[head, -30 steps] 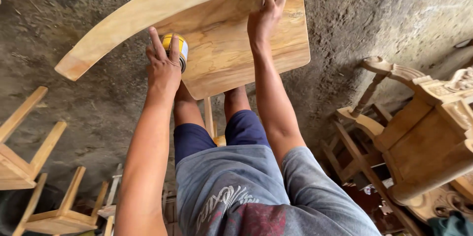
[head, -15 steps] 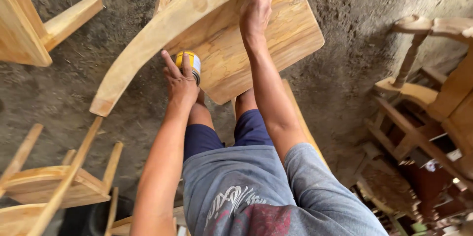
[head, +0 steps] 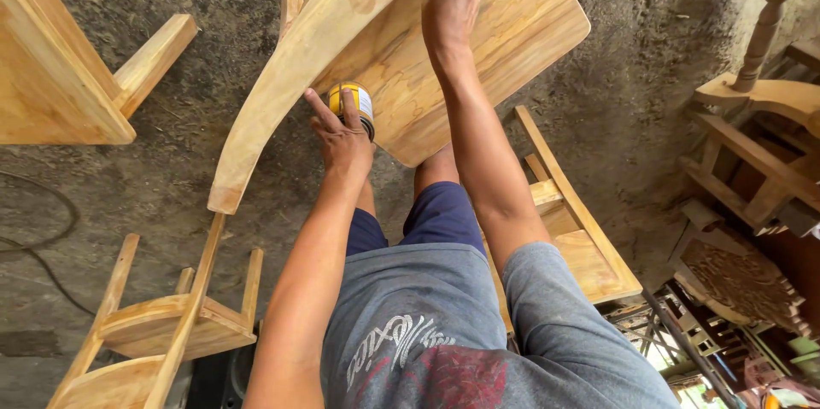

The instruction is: The person applies wood filler from a small can into holes and imperfections on the seats, backs, and legs of several wooden chairs using a small spatula tool.

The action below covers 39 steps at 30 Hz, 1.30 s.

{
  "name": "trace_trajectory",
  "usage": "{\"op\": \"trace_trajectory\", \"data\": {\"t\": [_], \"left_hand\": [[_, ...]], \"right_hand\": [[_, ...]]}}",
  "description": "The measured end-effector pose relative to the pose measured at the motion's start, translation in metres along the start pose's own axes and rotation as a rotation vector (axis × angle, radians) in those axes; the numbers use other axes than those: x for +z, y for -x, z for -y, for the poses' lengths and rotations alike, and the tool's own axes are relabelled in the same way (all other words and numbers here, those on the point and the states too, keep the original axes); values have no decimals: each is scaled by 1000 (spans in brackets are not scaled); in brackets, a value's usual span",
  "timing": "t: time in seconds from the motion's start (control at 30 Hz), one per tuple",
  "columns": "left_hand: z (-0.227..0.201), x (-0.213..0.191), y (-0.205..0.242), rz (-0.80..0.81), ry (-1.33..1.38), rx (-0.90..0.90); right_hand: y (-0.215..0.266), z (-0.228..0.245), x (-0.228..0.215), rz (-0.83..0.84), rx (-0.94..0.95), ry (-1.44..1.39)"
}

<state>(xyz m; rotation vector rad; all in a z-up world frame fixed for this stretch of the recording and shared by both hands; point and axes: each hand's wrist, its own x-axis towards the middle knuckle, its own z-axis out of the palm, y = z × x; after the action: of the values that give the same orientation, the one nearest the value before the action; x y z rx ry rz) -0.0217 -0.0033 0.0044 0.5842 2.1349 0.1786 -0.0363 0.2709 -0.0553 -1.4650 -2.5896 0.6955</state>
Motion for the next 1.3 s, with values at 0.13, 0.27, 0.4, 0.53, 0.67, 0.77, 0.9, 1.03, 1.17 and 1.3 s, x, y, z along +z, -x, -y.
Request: {"op": "trace_trajectory", "data": {"t": [0.13,0.27,0.4,0.53,0.67,0.77,0.9,1.03,1.17,1.3], "left_hand": [[-3,-5,-1,61,-15,-40],[-6,-12,-3,137,-36,-62],[-11,-19,-2,169,-45,-80],[-12,-22,-3,250,-58,-110],[-7,-14,-4,134,-71,-48],[-4,-10,-1,151,-55,-57],[-2,-4,-4,133,-85,-47],[2,-1,-3,89,-59,-11],[1,-4,-2,131,-53,-33],[-1,-8,-2,119,-61,-30]], "right_hand": [[-3,1,13,-64,-61,14],[-12,-8,26,8,73,76],[0,-14,12,-54,22,92],[7,-10,-7,-109,-58,33],[-14,-4,2,-24,25,17],[-12,-11,8,-45,-28,52],[7,-29,4,-83,-41,0],[-6,-36,19,-117,-62,-18],[-11,-34,28,-190,-144,-58],[-16,-32,28,-118,-28,-205]]}}
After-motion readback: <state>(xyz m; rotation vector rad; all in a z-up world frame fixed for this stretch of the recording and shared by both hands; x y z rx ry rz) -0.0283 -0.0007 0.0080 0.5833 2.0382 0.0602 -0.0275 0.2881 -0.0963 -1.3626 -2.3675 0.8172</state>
